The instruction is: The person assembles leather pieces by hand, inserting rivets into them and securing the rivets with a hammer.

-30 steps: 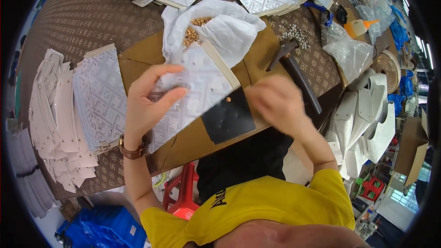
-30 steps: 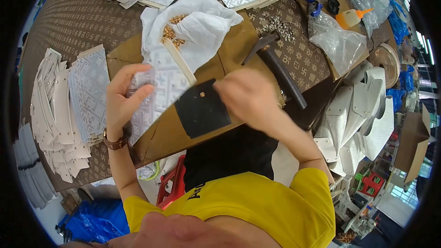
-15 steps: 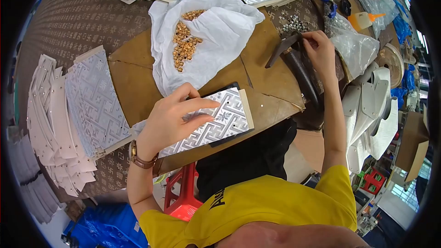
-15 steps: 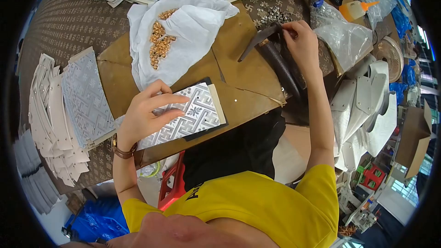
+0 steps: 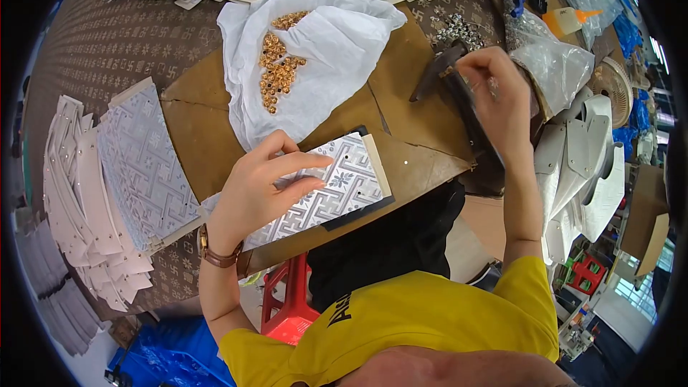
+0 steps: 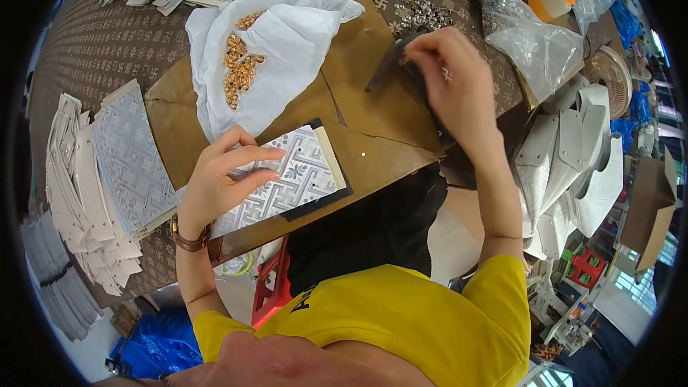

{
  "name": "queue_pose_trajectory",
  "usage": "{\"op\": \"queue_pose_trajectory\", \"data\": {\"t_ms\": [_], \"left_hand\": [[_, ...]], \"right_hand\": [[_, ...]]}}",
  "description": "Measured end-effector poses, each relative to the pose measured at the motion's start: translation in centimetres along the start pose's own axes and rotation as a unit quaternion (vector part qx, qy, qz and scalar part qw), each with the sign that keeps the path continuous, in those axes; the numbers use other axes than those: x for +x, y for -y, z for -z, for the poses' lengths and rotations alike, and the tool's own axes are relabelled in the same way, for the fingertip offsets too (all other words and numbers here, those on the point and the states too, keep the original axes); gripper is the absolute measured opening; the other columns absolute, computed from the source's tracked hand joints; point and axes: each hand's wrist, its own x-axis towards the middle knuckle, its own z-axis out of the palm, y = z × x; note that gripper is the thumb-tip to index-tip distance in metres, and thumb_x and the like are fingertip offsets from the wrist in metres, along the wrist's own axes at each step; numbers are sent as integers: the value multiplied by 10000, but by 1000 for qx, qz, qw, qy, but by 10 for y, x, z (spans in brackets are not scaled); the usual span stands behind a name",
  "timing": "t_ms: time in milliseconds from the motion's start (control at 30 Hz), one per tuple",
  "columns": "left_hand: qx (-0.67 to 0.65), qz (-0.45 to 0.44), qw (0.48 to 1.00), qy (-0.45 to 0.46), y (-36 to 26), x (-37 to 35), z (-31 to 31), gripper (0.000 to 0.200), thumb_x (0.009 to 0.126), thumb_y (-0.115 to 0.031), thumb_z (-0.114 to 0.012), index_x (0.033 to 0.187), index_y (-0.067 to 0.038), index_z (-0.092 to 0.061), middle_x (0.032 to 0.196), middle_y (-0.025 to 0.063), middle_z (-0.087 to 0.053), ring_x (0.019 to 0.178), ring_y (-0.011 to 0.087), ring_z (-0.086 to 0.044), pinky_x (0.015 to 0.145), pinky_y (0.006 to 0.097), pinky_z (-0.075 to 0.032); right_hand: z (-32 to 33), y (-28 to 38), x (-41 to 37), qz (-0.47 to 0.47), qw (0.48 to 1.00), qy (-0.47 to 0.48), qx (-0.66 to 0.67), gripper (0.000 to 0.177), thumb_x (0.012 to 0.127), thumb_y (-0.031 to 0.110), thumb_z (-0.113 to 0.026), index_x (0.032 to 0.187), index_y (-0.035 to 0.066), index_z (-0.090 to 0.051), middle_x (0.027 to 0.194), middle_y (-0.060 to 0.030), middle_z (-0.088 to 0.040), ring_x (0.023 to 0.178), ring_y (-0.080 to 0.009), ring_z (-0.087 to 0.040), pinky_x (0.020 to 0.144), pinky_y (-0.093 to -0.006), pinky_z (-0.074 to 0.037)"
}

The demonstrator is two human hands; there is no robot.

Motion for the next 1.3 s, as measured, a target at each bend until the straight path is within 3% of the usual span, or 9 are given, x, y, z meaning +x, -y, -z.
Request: {"op": "queue_pose_trajectory", "data": {"t_ms": [167, 433, 733, 1000, 1067, 1133, 1300], "left_hand": [[11, 0, 1000, -1, 0, -1, 1, 324, 831, -145, -883, 1148, -144, -815, 898, 41, -559, 721, 176, -575, 647, 310, -486], [20, -3, 1000, -3, 1, -2, -1, 312, 844, -150, -870, 1151, -139, -812, 903, 49, -549, 721, 190, -579, 651, 328, -493], [27, 13, 1000, -3, -1, -3, -4, 331, 819, -107, -882, 1143, -101, -819, 895, 49, -550, 767, 179, -574, 671, 314, -483], [27, 7, 1000, -9, 0, -3, -3, 278, 864, -161, -850, 1138, -134, -814, 913, 64, -561, 760, 232, -615, 687, 357, -515], [21, 10, 1000, -18, 1, -6, -6, 257, 883, -189, -838, 1135, -150, -813, 918, 68, -568, 750, 253, -631, 689, 375, -529], [17, 17, 1000, -12, 1, -5, -5, 256, 883, -190, -838, 1135, -150, -814, 922, 69, -576, 759, 257, -632, 698, 374, -528], [16, 17, 1000, -4, 2, -4, -4, 259, 884, -195, -837, 1139, -153, -818, 922, 71, -582, 773, 260, -631, 703, 368, -522]], "right_hand": [[-19, 32, -10, 58, 989, 89, 100, 141, 919, -97, -703, 1025, -6, -681, 994, -100, -656, 882, -239, -660, 799, -307, -526], [-45, 58, -22, 35, 947, 236, 217, 89, 938, -33, -714, 1004, 15, -680, 1089, -107, -603, 969, -273, -633, 818, -342, -523], [-80, 64, -28, 86, 946, 260, 177, 117, 901, 23, -767, 979, 41, -681, 1126, -96, -546, 1049, -279, -561, 880, -354, -485], [-66, 57, -29, -1, 959, 201, 199, 166, 901, 30, -790, 1014, 45, -670, 1103, -107, -570, 995, -269, -586, 800, -339, -507], [-45, 42, -28, 52, 992, 75, 87, 214, 905, 46, -805, 1061, 42, -660, 1081, -117, -600, 974, -277, -607, 775, -341, -515], [-35, 27, -30, 49, 993, -26, -101, 204, 919, 74, -800, 1067, 33, -665, 1055, -123, -621, 964, -283, -619, 785, -347, -516], [-29, -17, -42, 12, 960, -24, -280, 234, 955, 148, -779, 1109, 20, -658, 1050, -126, -616, 975, -284, -629, 788, -355, -520]]}}
